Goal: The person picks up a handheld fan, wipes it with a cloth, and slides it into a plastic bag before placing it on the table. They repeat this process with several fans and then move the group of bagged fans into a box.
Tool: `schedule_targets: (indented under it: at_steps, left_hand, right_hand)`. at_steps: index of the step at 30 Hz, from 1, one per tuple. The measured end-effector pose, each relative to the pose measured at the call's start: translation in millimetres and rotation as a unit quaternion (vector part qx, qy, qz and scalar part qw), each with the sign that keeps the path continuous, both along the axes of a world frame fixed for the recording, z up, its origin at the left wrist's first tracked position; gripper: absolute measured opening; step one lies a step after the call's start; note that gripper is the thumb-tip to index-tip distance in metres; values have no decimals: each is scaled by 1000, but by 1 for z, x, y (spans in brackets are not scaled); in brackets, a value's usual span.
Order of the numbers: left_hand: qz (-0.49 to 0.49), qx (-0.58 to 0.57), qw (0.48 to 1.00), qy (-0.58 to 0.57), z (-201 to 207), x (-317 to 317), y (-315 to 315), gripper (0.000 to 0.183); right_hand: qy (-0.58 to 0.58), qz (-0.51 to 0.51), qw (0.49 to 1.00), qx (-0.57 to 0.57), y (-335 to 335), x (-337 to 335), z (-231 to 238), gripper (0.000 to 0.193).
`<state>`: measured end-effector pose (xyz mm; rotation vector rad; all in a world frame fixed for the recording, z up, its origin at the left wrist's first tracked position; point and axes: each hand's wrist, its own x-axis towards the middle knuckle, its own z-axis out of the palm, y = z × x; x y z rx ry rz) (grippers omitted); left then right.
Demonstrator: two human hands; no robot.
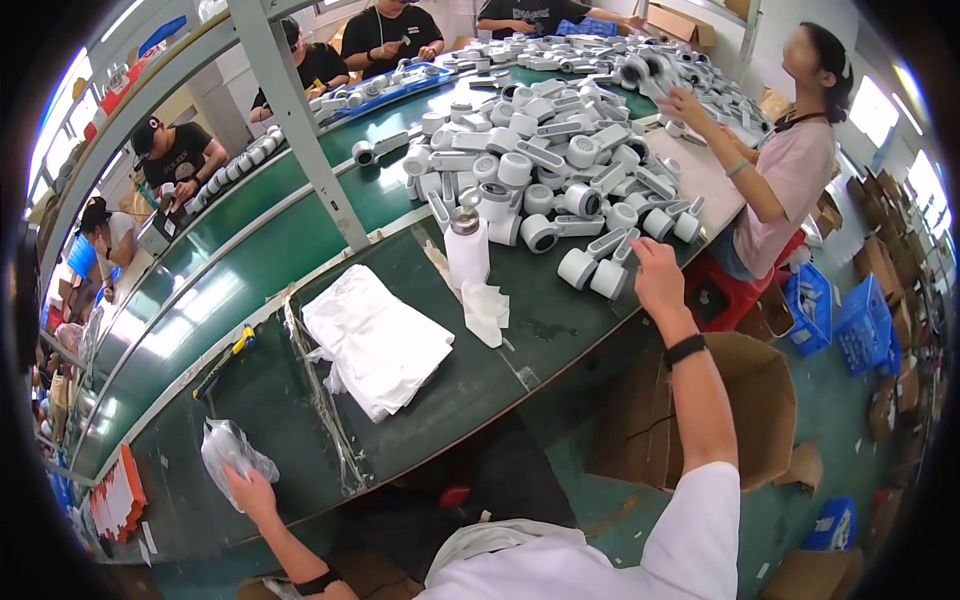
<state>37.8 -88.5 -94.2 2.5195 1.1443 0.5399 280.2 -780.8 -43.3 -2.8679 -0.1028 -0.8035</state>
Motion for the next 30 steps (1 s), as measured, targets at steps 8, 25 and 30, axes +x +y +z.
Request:
schedule_targets:
  at_steps: [8,25,30]
  left_hand:
    - [-135,143,974,-108,80,32,-102,50]
    - [-521,95,844,-90,57,143,-225,8]
    - [-500,-61,851,-149,63,145,-228,10]
  right_hand:
    - [26,127,980,-151,-14,32,-17,28]
    - [225,222,718,621,108,-105,2,30]
    - [246,262,606,710,178,-124,-14,30]
